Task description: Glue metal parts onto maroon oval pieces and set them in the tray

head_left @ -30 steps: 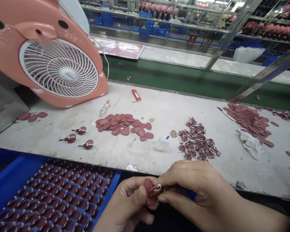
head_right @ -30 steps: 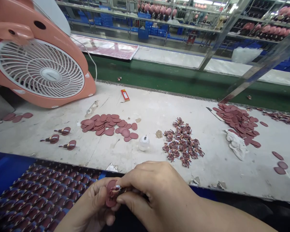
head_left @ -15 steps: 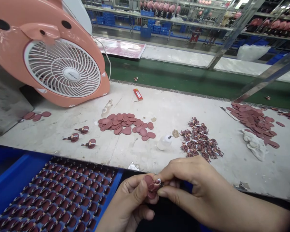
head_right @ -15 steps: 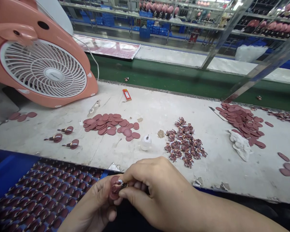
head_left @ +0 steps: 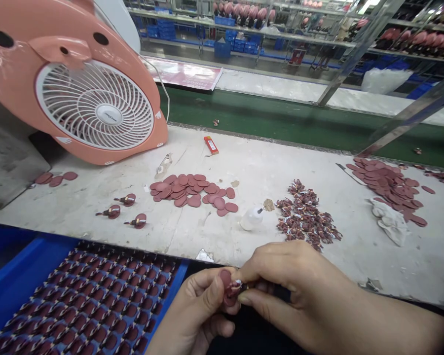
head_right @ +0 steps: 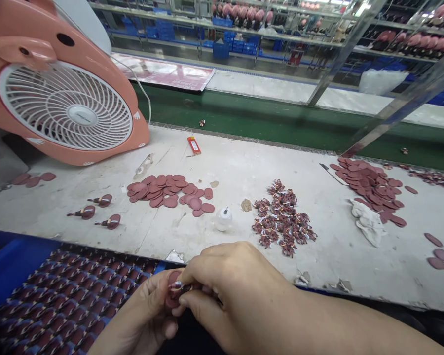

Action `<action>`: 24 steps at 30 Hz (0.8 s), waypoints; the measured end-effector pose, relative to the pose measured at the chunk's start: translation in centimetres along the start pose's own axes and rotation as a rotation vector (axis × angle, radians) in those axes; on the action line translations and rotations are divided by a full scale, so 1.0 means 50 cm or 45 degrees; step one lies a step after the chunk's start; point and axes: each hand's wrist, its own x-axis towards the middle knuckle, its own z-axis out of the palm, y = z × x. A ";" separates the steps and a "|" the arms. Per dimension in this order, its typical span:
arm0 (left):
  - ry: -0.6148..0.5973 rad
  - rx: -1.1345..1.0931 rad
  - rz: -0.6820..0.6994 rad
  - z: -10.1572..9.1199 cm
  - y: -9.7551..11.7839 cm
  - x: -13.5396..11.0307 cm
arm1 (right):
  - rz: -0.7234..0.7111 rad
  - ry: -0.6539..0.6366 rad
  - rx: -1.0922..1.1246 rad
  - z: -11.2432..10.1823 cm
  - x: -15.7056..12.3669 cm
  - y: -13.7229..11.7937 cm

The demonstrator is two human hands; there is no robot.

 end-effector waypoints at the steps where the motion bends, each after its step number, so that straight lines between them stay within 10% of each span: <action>1: -0.003 -0.006 0.013 -0.001 -0.002 0.001 | -0.012 0.006 -0.003 0.001 0.001 0.000; 24: 0.036 -0.036 0.102 -0.011 -0.020 -0.005 | -0.104 0.098 -0.082 0.019 0.007 -0.010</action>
